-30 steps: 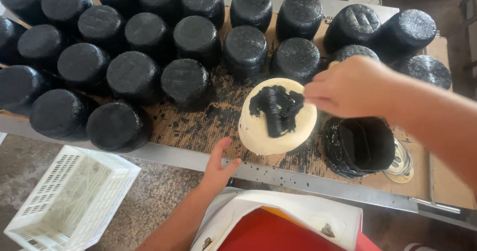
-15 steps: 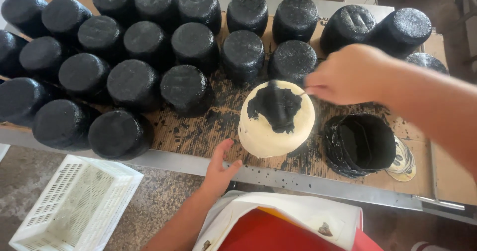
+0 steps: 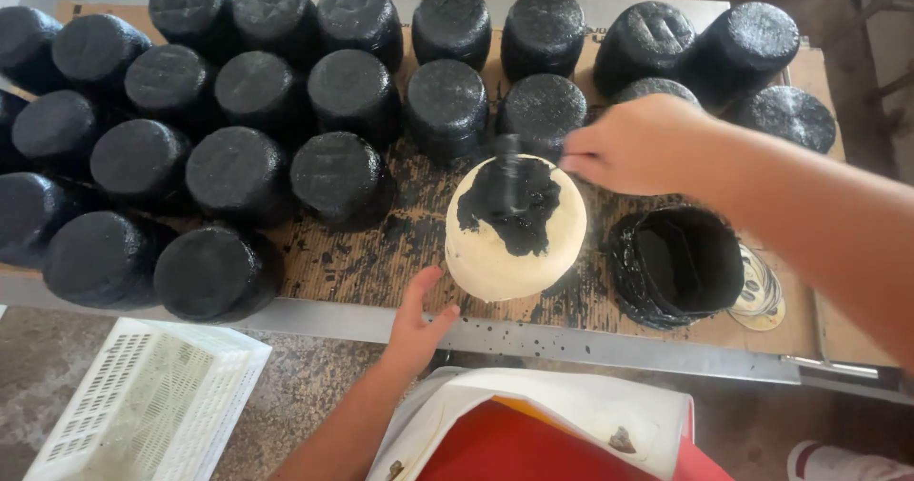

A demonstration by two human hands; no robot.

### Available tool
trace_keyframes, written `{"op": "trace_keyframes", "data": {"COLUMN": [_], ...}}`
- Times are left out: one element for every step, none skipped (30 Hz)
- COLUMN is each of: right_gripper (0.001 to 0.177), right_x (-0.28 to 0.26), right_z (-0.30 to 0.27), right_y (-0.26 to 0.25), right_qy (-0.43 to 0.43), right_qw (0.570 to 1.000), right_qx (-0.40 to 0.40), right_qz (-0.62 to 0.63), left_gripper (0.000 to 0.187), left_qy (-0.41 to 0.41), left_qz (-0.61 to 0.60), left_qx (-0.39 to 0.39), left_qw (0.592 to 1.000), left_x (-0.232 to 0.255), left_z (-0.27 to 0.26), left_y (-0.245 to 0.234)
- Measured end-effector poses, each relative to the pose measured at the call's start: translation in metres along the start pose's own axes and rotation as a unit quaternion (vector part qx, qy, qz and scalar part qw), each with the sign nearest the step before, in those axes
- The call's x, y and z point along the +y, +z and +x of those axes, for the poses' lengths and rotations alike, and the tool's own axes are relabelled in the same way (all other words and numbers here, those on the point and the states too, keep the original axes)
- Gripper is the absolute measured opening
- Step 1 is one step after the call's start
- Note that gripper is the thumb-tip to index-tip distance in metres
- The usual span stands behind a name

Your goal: Waxing a cheese wheel using a brush and black wax

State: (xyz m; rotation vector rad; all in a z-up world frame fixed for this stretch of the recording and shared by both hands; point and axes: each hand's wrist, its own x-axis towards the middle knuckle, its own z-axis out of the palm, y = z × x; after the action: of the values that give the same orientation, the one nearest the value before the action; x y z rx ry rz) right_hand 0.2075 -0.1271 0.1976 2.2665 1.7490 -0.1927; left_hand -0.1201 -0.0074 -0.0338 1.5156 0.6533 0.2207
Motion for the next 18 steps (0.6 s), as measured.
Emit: {"op": "trace_keyframes", "data": {"right_gripper": [0.037, 0.041, 0.047, 0.047, 0.042, 0.045, 0.045, 0.045, 0.046, 0.046, 0.043, 0.041, 0.041, 0.037, 0.034, 0.034, 0.034, 0.034], "right_x": [0.000, 0.000, 0.000, 0.003, 0.005, 0.007, 0.001, -0.006, -0.012, -0.014, -0.015, -0.016, -0.010, -0.005, 0.000, 0.001, 0.002, 0.003], "right_z": [-0.008, -0.016, -0.022, -0.028, -0.033, -0.040, -0.038, -0.038, -0.038, -0.034, -0.029, -0.024, -0.026, -0.028, -0.030, -0.042, -0.053, -0.065], "right_y": [-0.010, -0.020, -0.032, -0.027, -0.022, -0.017, -0.018, -0.020, -0.021, -0.010, -0.001, 0.009, 0.023, 0.037, 0.051, 0.063, 0.074, 0.085], "right_qy": [0.002, 0.055, 0.108, 0.109, 0.161, 0.211, 0.212, 0.208, 0.206, 0.209, 0.186, 0.164, 0.166, 0.099, 0.031, 0.033, 0.035, 0.037], "right_qw": [1.000, 0.993, 0.973, 0.973, 0.965, 0.953, 0.953, 0.955, 0.954, 0.953, 0.961, 0.964, 0.963, 0.967, 0.961, 0.961, 0.965, 0.968], "right_qx": [-0.002, -0.105, -0.204, -0.203, -0.208, -0.212, -0.213, -0.197, -0.179, -0.178, -0.119, -0.057, -0.056, 0.014, 0.082, 0.081, 0.106, 0.131], "right_qz": [0.001, 0.003, 0.002, 0.001, 0.019, 0.037, 0.038, 0.079, 0.123, 0.126, 0.164, 0.202, 0.204, 0.235, 0.262, 0.264, 0.237, 0.210], "left_gripper": [0.074, 0.071, 0.068, 0.068, 0.068, 0.068, 0.068, 0.072, 0.077, 0.077, 0.077, 0.078, 0.078, 0.088, 0.098, 0.098, 0.103, 0.109], "left_qy": [-0.001, -0.034, -0.064, -0.063, -0.057, -0.051, -0.052, -0.010, 0.033, 0.033, 0.075, 0.118, 0.119, 0.121, 0.119, 0.117, 0.110, 0.102], "left_qz": [0.000, 0.029, 0.056, 0.055, 0.057, 0.059, 0.059, 0.052, 0.046, 0.048, 0.067, 0.087, 0.089, 0.090, 0.088, 0.089, 0.099, 0.109], "left_qx": [-0.003, 0.015, 0.034, 0.033, 0.035, 0.037, 0.036, 0.030, 0.022, 0.019, 0.015, 0.011, 0.008, 0.003, -0.001, -0.003, -0.014, -0.024], "left_qw": [1.000, 0.999, 0.996, 0.996, 0.996, 0.996, 0.996, 0.998, 0.998, 0.998, 0.995, 0.989, 0.989, 0.989, 0.989, 0.989, 0.989, 0.988], "left_x": [0.010, 0.019, 0.029, 0.034, 0.039, 0.043, 0.042, 0.041, 0.040, 0.031, 0.023, 0.015, 0.034, 0.052, 0.068, 0.073, 0.076, 0.079], "left_z": [-0.002, -0.004, -0.004, -0.004, -0.005, -0.006, -0.003, 0.000, 0.004, 0.012, 0.022, 0.032, 0.032, 0.032, 0.029, 0.031, 0.033, 0.034], "left_y": [0.000, 0.000, 0.000, -0.003, -0.006, -0.008, -0.011, -0.014, -0.017, -0.019, -0.022, -0.024, -0.021, -0.018, -0.014, -0.014, -0.014, -0.015]}}
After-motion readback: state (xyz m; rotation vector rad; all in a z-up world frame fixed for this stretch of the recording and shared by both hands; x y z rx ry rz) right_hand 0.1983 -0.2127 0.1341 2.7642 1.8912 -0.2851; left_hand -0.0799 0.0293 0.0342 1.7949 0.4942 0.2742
